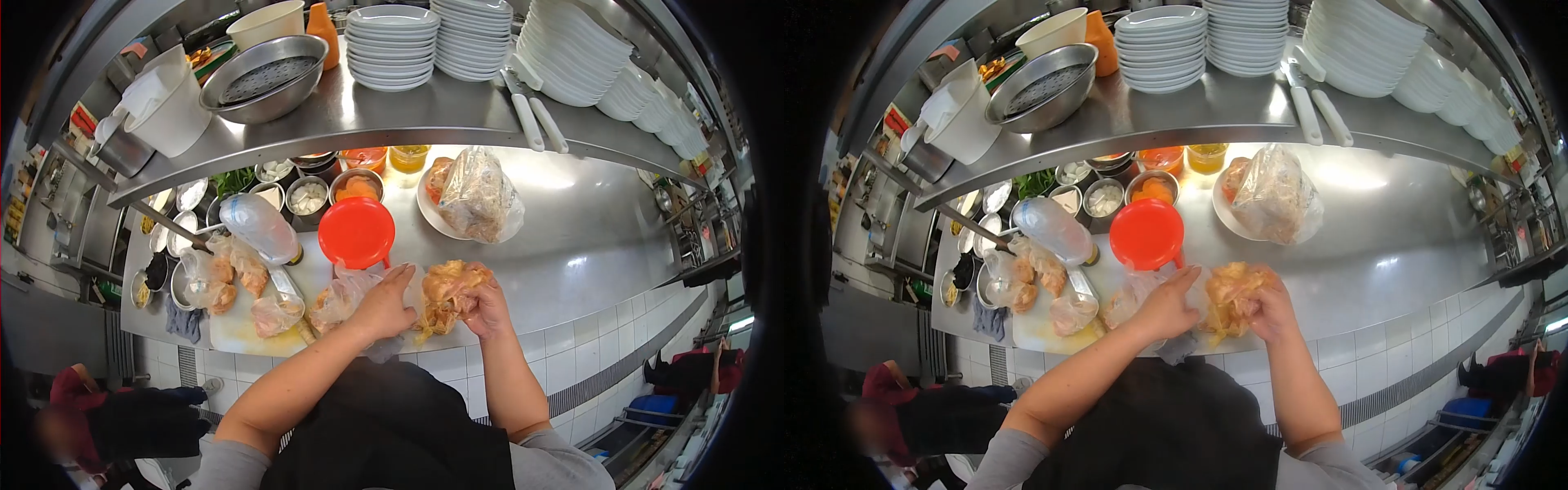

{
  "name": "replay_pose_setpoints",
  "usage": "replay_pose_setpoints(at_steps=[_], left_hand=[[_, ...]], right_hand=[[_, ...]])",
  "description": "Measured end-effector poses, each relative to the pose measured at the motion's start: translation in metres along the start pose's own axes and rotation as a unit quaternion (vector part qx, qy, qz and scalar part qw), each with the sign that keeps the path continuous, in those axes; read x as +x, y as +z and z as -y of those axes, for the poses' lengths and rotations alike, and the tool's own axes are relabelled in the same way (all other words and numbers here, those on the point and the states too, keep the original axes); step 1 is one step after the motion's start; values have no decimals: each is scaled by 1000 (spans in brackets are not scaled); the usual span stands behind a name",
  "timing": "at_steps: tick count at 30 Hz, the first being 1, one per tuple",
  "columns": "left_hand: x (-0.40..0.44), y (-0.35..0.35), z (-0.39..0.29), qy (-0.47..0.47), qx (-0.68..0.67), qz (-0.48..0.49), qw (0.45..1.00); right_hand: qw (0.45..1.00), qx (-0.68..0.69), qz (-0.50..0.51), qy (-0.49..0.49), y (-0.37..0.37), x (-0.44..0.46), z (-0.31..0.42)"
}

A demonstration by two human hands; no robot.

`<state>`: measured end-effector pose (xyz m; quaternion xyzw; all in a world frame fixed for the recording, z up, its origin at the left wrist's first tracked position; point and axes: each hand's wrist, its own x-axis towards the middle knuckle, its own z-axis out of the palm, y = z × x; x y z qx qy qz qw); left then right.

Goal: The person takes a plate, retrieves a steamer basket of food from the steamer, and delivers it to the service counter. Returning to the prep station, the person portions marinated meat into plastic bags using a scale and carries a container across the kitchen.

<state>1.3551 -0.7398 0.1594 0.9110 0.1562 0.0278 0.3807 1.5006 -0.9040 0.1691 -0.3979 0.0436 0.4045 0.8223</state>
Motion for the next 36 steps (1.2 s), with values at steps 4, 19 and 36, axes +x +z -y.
replay_pose_setpoints(at_steps=[4, 19, 36], left_hand=[[9, 8, -20, 70, -53, -55, 995], [13, -13, -32, -33, -209, -22, 977], [49, -120, 8, 17, -298, -224, 928]], right_hand=[[984, -89, 98, 115, -25, 20, 0], [989, -128, 31, 73, 32, -12, 17], [754, -616, -39, -223, -124, 34, -115]])
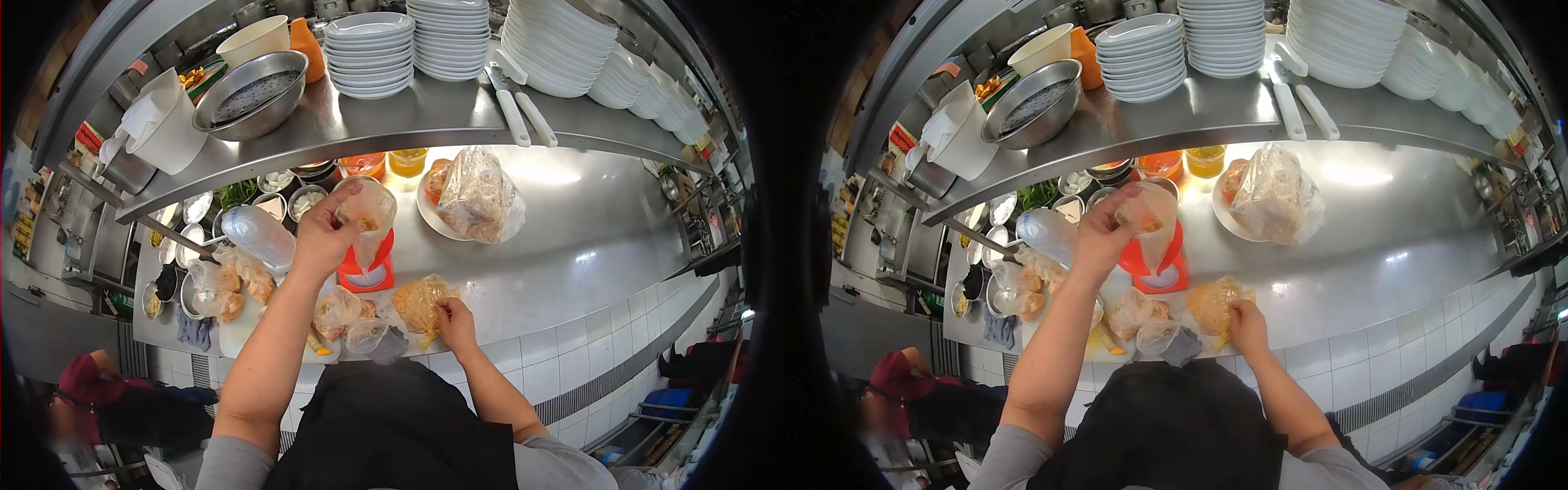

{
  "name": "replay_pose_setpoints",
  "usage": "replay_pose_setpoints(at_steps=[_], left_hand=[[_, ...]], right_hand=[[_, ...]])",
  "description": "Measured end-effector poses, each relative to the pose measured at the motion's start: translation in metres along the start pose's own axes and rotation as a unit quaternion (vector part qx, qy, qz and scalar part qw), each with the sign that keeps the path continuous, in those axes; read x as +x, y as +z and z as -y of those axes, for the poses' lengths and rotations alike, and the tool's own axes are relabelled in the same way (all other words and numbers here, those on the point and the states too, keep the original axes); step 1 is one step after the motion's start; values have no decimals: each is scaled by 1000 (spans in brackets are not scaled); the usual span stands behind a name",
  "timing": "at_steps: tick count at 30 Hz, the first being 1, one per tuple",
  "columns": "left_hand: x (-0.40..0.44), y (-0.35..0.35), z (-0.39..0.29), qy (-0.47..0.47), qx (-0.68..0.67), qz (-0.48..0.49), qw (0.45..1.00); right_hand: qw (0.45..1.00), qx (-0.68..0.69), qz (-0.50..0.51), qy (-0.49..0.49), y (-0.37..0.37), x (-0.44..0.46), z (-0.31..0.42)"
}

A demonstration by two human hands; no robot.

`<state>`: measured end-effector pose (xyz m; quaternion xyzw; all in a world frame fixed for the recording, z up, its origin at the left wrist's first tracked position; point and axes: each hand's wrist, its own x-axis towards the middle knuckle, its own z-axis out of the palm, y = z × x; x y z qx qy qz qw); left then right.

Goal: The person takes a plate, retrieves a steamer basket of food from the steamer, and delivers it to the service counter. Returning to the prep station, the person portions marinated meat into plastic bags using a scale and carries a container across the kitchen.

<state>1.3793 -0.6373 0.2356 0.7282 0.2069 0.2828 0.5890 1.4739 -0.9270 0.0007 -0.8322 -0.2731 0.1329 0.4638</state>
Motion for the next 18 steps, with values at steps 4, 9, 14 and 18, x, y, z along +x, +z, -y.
replay_pose_setpoints(at_steps=[4, 9, 14, 18], left_hand=[[-2, -8, 5, -9, -26, -28, 999], [-3, -18, 15, -21, -25, -27, 999], [-12, -19, 21, -23, 21, -64, 997], [-22, -26, 29, -27, 127, -90, 987]], right_hand=[[1000, -21, 11, -17, -8, -5, 6], [999, -21, 26, -35, -10, -4, 13], [995, -46, 37, -79, -9, -3, 18], [994, -56, 34, -84, -11, 0, 24]])
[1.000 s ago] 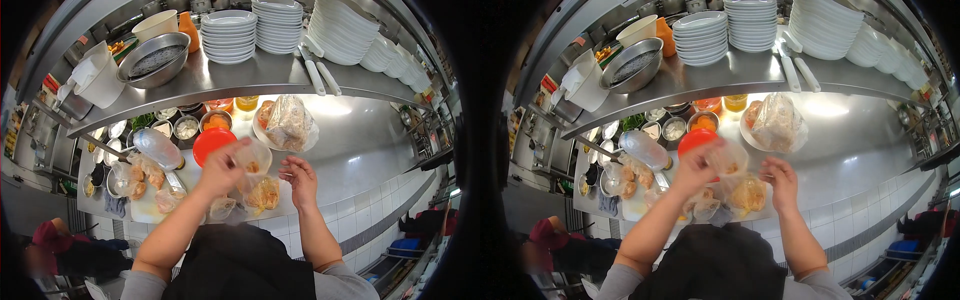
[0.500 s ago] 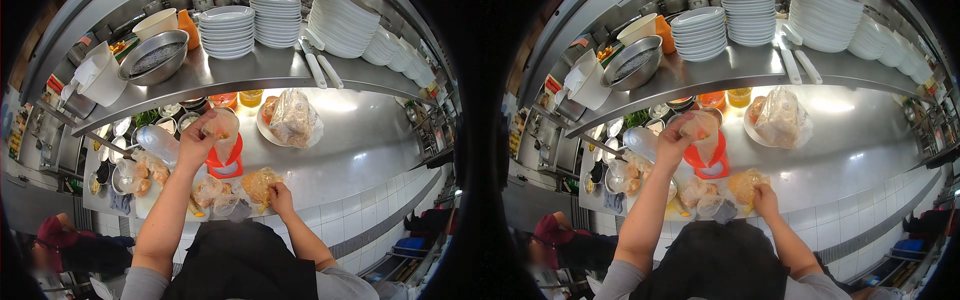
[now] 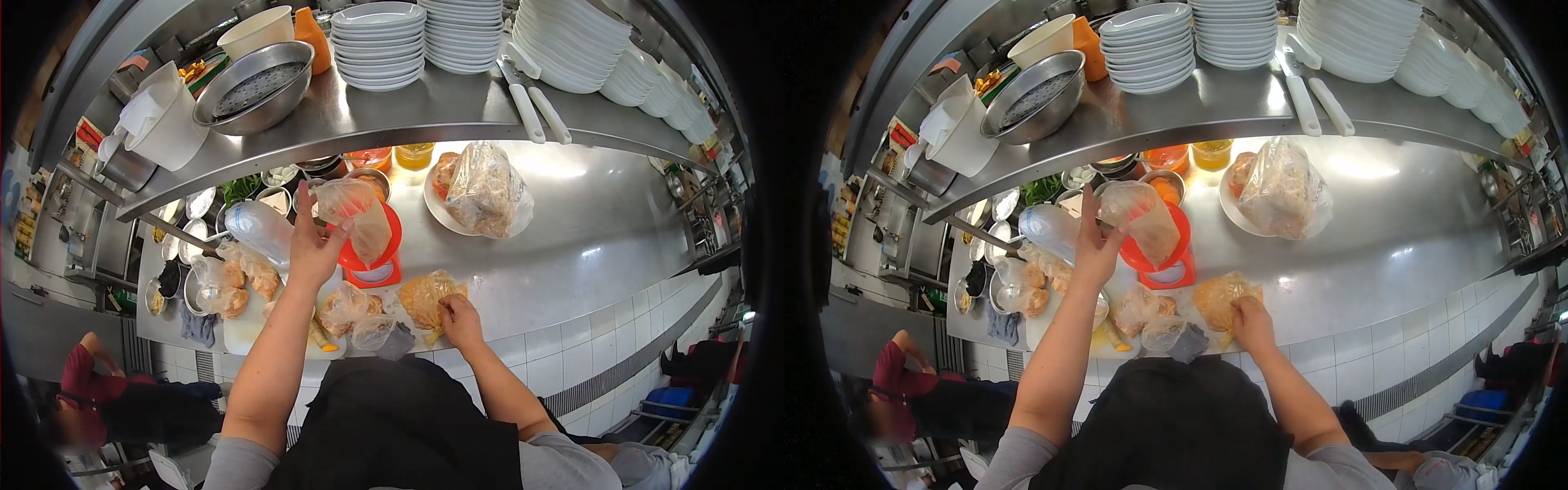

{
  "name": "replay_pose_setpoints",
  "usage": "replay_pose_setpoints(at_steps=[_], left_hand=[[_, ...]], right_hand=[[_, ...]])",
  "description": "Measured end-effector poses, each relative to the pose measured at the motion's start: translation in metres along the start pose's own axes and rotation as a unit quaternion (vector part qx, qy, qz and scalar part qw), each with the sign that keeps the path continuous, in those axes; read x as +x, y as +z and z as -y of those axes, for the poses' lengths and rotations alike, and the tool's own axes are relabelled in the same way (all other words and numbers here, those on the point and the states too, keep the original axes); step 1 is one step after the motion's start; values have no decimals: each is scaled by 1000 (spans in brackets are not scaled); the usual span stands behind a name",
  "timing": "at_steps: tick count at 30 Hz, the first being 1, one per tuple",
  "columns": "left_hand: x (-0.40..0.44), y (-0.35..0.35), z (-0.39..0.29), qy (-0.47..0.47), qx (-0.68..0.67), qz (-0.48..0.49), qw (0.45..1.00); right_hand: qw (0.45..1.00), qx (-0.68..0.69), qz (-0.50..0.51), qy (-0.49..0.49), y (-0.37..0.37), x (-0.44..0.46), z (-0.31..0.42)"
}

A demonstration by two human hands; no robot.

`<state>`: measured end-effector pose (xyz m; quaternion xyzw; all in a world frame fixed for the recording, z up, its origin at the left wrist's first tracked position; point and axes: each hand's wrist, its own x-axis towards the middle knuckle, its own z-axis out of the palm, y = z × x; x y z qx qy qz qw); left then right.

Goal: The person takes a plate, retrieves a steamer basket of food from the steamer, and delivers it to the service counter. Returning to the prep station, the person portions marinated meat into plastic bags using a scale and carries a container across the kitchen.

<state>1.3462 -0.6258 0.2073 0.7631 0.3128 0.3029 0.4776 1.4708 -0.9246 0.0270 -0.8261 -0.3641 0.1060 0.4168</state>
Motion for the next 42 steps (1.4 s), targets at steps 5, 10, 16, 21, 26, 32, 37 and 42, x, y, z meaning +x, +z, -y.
replay_pose_setpoints(at_steps=[5, 10, 16, 21, 26, 32, 37, 42], left_hand=[[1, 6, 43, 76, 103, -25, 991], [18, 24, 37, 87, 68, 88, 990], [15, 85, -17, 50, 33, 169, 984], [22, 133, -1, -9, -35, 190, 981], [14, 141, 3, -46, 20, 143, 988], [-70, 55, 8, 51, 117, 268, 955], [-140, -16, 80, 12, 154, 122, 980], [-174, -61, 105, 16, 199, -11, 980]], right_hand=[[1000, -4, 3, -4, -4, 3, 2], [998, -52, 22, -8, 0, 2, -3], [989, -134, 2, -66, 11, -8, -17], [974, -216, 63, 6, -2, -9, -15], [944, -309, 112, 43, -3, -3, -13], [967, -204, 120, -96, -13, -6, -9], [959, -184, 120, -177, 8, -6, -7], [952, -176, 212, -135, 29, -6, -5]])
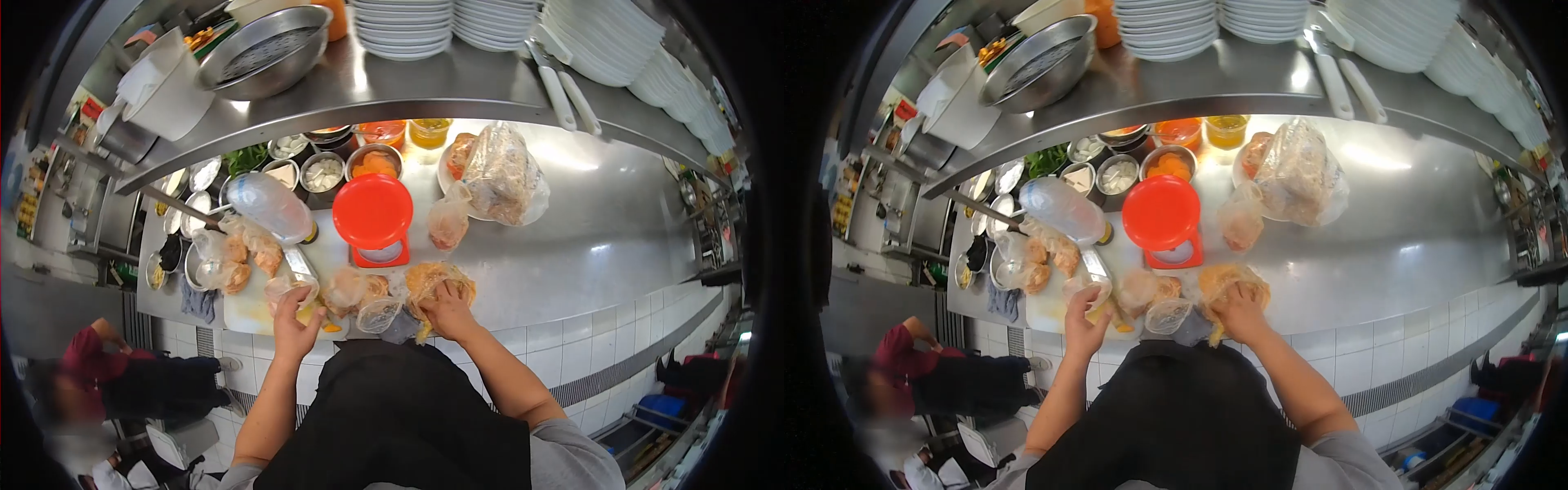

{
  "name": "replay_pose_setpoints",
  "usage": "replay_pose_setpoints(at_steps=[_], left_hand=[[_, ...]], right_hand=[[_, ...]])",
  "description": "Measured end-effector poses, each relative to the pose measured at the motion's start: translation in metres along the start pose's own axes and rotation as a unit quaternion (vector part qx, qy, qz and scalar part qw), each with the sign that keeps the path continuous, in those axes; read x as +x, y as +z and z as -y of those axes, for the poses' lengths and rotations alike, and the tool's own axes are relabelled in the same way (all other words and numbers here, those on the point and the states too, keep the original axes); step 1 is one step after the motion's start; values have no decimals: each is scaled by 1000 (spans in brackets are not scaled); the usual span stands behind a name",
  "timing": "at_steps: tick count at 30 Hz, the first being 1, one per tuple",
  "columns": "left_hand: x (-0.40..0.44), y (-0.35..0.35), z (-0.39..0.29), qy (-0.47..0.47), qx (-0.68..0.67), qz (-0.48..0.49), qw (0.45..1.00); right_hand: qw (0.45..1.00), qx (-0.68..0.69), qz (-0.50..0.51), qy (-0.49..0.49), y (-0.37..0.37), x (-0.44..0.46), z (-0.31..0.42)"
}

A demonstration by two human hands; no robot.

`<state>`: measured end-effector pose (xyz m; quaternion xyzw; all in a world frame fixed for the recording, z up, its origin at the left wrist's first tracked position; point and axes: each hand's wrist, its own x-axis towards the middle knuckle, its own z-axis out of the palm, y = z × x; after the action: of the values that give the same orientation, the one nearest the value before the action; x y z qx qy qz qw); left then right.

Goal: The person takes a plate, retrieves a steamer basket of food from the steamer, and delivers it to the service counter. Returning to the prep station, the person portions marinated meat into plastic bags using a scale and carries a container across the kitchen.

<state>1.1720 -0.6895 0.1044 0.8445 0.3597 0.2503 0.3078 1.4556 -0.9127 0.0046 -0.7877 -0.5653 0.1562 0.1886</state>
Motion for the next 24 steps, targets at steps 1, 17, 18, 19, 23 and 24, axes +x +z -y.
replay_pose_setpoints(at_steps=[1, 17, 18, 19, 23, 24], left_hand=[[0, 0, -4, 4, 2, 13, 1000], [22, 31, 5, -120, -29, 21, 992], [19, 32, 6, -78, -3, -47, 996], [25, 26, -14, 16, 61, -7, 998], [34, 48, -43, 297, 252, 138, 911], [36, 61, -36, 341, 285, 168, 880]], right_hand=[[1000, -1, 4, 1, -3, 3, 2], [988, -22, -96, 117, -2, -8, -23], [989, -19, -92, 117, -5, -8, -24], [989, -16, -88, 118, -9, -9, -24], [988, -15, -89, 122, -12, -10, -22], [989, -11, -86, 122, -11, -11, -23]])
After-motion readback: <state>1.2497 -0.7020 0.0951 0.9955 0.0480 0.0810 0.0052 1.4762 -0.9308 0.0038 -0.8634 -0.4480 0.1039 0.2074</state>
